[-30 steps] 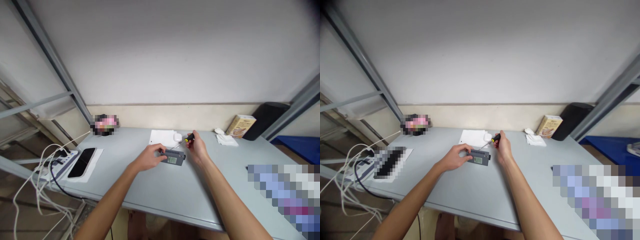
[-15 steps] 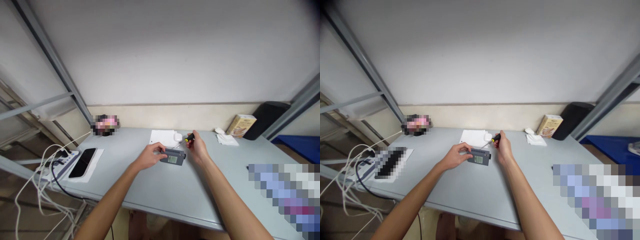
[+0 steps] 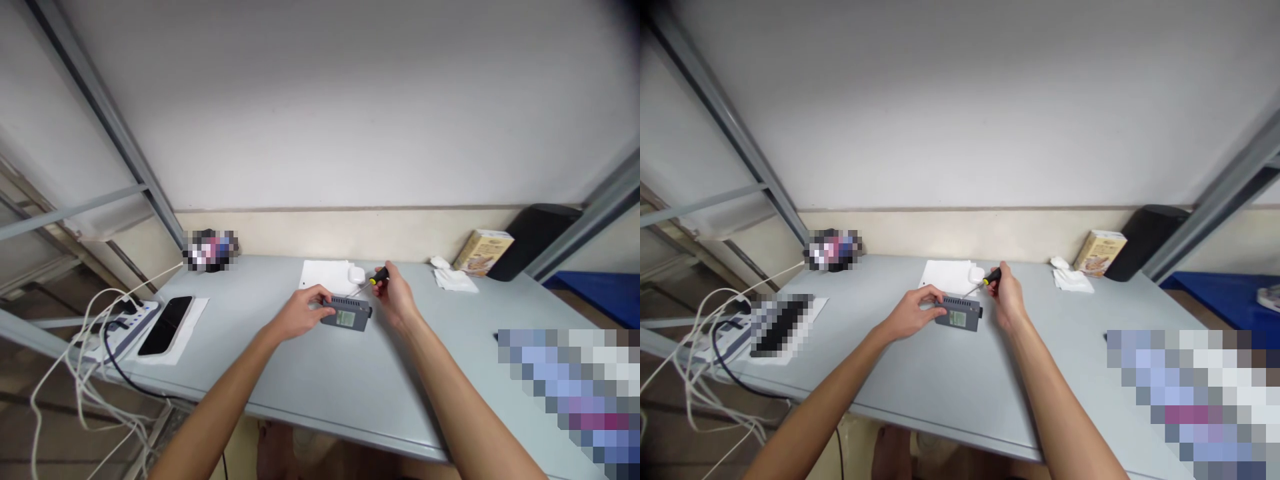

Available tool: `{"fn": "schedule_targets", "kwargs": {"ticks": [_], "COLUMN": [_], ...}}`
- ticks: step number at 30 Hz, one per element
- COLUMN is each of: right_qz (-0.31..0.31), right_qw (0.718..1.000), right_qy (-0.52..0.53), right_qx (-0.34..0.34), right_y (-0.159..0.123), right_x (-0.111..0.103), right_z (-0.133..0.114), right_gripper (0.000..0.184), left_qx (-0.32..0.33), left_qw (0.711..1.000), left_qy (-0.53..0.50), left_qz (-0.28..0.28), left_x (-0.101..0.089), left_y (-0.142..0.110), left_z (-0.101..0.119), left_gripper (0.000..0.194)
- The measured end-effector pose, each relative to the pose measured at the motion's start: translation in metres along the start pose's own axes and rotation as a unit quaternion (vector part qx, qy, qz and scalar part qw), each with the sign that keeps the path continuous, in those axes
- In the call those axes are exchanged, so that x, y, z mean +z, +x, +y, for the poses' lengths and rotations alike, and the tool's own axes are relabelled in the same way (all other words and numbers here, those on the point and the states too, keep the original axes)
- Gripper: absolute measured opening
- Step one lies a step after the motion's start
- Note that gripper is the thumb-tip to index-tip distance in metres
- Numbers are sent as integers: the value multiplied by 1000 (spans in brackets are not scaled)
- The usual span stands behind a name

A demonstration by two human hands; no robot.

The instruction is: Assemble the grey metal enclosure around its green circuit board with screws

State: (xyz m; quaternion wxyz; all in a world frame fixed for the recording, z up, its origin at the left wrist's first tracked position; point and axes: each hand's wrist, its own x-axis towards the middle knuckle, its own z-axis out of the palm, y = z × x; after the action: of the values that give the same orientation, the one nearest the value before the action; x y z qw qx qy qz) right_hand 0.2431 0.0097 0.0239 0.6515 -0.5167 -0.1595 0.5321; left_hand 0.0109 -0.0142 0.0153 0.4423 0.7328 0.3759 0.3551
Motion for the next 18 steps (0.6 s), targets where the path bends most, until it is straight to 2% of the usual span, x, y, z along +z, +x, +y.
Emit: {"fn": "schedule_targets", "kwargs": {"ticks": [13,18], "right_qz": [-3,-6], "right_qw": [1000,1000], "right_qy": [1,6], "right_qx": [-4,-3], "right_y": [3,2], "right_x": [-2,-2], "right_z": [1,0], "right_gripper": [27,27], "left_qx": [-21,-10], "left_qw": [999,999], "left_qy": [-50,-36], "left_qz": [-5,1], "left_x": [0,-1], "left_y": [0,0], "left_z": [2,1], "left_gripper": [23,21]}}
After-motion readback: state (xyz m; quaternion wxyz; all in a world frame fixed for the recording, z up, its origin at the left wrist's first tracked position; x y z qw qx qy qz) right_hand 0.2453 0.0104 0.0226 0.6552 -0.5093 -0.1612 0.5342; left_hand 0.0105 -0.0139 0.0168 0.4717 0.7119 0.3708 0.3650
